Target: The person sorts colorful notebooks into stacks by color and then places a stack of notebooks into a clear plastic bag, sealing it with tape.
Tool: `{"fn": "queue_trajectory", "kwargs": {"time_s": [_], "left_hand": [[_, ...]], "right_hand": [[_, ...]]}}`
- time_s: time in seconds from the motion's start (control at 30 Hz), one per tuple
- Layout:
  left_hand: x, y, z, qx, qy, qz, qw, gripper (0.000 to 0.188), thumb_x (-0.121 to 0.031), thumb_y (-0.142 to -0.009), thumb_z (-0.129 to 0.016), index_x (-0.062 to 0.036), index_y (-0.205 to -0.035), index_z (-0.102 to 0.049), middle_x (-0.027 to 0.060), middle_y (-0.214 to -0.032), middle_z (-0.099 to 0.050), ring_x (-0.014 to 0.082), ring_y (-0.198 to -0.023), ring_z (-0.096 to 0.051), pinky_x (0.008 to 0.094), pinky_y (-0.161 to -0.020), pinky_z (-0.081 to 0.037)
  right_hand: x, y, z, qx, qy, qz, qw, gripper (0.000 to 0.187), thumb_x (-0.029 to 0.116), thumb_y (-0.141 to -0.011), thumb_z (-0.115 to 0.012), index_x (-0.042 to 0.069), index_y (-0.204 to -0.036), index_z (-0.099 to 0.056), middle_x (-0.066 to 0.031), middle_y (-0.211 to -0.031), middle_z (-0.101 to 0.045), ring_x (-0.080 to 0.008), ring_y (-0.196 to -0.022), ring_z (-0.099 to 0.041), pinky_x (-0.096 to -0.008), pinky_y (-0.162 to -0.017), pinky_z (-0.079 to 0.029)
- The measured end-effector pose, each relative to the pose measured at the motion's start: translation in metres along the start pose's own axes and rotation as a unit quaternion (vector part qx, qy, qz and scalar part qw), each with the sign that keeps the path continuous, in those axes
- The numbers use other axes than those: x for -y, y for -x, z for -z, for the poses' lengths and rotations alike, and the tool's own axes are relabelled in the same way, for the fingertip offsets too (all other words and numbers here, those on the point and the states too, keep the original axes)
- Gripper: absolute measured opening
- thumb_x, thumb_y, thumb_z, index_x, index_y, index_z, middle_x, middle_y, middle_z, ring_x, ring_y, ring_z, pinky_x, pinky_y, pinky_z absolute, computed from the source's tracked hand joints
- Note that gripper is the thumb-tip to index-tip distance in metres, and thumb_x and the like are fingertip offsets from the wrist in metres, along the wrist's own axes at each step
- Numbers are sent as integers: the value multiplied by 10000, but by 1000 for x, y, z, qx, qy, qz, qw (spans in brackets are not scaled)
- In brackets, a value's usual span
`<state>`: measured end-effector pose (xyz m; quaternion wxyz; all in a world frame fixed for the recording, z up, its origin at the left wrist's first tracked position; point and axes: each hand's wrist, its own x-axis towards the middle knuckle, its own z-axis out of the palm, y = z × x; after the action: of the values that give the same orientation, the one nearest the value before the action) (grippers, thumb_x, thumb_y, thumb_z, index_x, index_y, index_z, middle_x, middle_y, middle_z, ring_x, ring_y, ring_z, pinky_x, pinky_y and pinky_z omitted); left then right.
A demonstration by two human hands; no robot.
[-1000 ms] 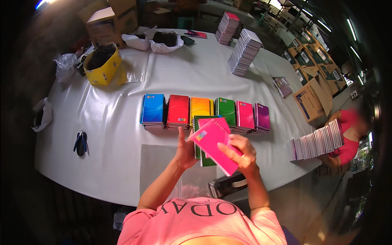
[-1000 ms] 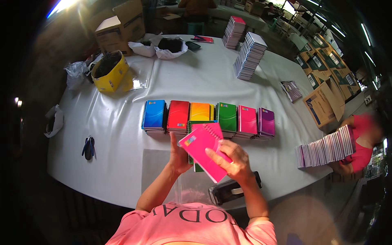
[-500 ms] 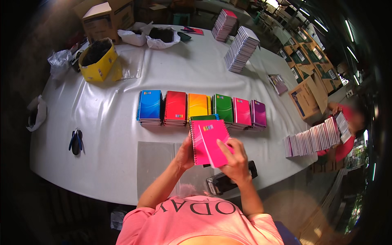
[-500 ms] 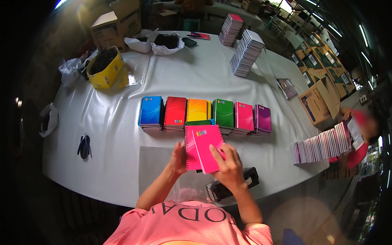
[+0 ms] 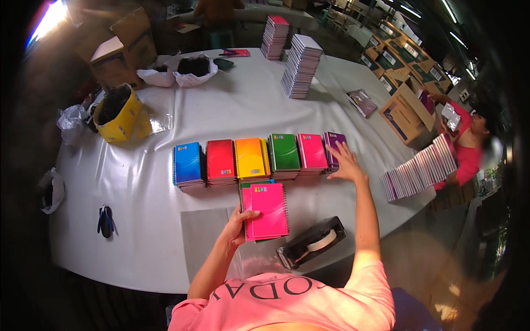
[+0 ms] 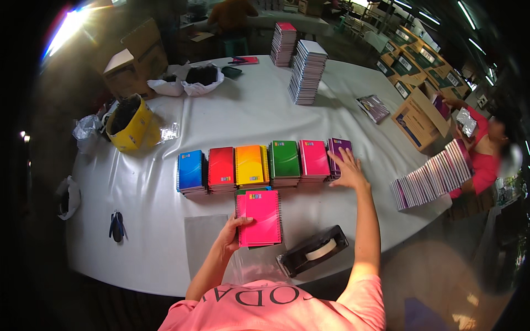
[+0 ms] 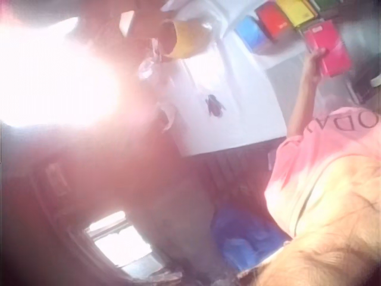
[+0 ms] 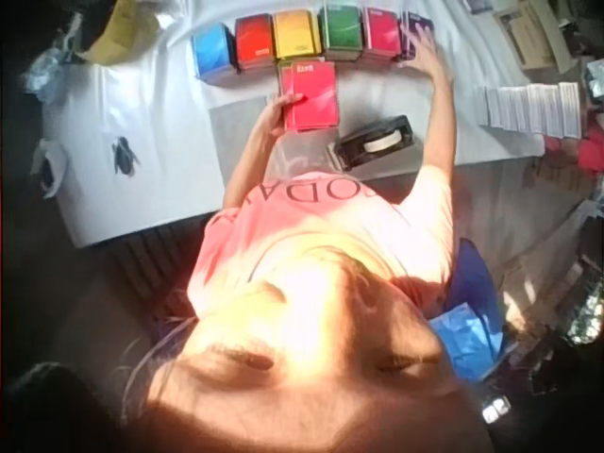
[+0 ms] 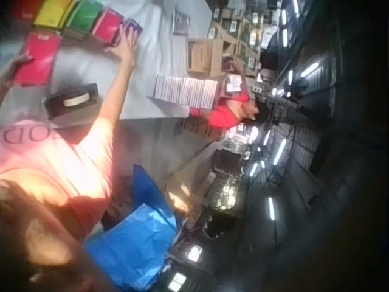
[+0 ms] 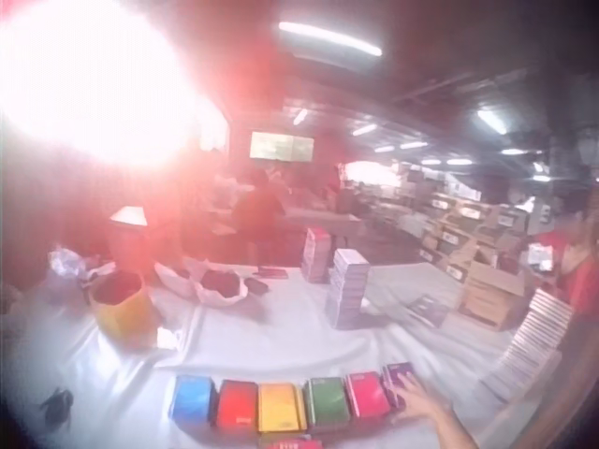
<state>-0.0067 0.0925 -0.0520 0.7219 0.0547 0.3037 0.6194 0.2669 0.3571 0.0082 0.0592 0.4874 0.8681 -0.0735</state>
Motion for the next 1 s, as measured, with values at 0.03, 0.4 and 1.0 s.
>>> {"fn": "queue_trajectory", "kwargs": {"time_s": [0.03,0.4,1.0], "left_hand": [[-6,-1,0,-3,-4,-13,1000,581,-2,-746,-644,-100,-1257,-386,100,-1136,-545,245,-1017,-584,436,-866,-518],[-21,12,11,-55,3,-76,996,602,-1,-751,-655,-106,-1268,-365,109,-1156,-536,250,-1025,-586,432,-849,-530],[-29,24,11,0,125,-106,987,597,-270,-847,-629,-180,-1336,-299,109,-1239,-502,236,-1113,-540,443,-884,-502]], "right_hand": [[8,-12,-8,-27,-19,52,998,1114,362,-528,-846,252,-1448,-227,-99,-1510,-171,-312,-1397,-137,-589,-1086,-154],[117,-29,-64,-133,-54,231,962,613,179,-799,-627,144,-1367,-399,-147,-1420,-364,-313,-1292,-371,-427,-1055,-335],[224,76,45,-455,-29,322,830,356,102,-754,-589,122,-1108,-630,-65,-982,-667,-227,-875,-653,-332,-642,-505]]}}
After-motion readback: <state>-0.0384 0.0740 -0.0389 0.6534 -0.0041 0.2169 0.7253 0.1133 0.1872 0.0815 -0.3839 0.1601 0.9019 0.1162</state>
